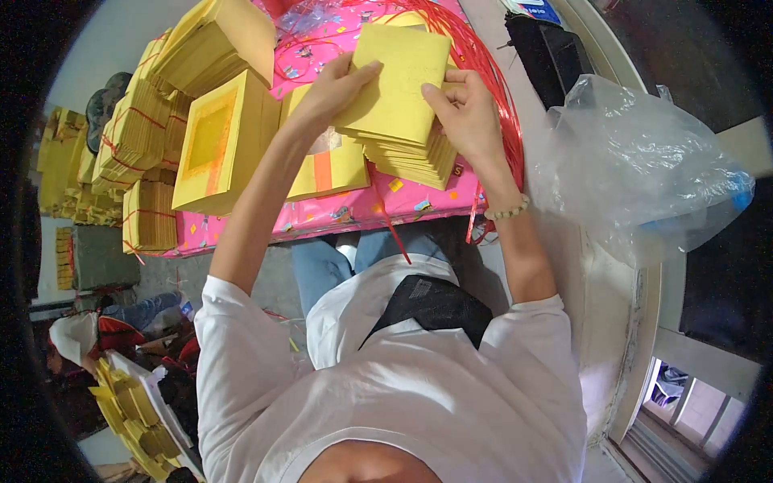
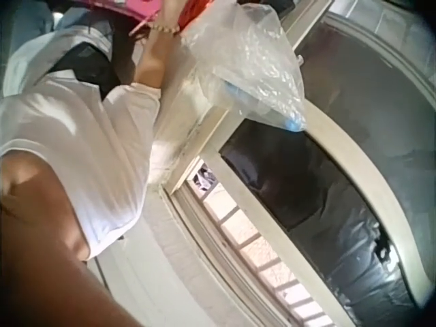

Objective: Counting and stacking sheets of yellow ritual paper at a workspace.

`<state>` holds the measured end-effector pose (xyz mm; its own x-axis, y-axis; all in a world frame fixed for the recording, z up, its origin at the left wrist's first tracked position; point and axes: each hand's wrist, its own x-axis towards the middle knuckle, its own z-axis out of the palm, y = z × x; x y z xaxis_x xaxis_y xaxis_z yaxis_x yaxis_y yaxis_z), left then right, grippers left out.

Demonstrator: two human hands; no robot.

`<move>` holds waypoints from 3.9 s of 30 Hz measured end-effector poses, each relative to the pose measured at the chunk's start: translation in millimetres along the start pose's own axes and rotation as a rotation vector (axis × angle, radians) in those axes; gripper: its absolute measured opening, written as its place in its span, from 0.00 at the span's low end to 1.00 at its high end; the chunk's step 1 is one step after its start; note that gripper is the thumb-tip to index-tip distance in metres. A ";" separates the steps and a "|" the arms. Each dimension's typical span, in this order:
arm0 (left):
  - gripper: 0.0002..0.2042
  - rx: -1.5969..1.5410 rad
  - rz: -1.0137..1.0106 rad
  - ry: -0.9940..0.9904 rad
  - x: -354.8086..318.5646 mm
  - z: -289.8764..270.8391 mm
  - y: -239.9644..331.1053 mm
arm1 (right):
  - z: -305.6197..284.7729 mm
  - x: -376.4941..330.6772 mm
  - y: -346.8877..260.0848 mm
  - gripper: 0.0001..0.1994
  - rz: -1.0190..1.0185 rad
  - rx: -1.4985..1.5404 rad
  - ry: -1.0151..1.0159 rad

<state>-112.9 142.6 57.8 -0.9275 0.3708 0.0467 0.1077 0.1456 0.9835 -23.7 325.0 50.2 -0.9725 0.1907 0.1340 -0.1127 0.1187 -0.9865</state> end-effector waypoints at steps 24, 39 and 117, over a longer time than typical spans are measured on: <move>0.31 0.597 -0.077 -0.036 2.1 43.4 -46.8 | -15.8 -13.2 63.8 0.33 -0.290 -0.669 0.130; 0.31 0.138 -0.210 -0.152 9.6 39.3 -96.0 | 6.8 -22.2 105.9 0.36 -0.087 -0.030 0.079; 0.27 0.934 0.146 0.536 -224.9 -214.2 -26.8 | 230.2 -21.6 -34.8 0.14 -0.864 -0.488 -0.598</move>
<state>16.2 -141.2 58.4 -0.8947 0.0254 0.4459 0.2492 0.8569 0.4513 -45.8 92.4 60.0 -0.5657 -0.6129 0.5517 -0.8226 0.3729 -0.4293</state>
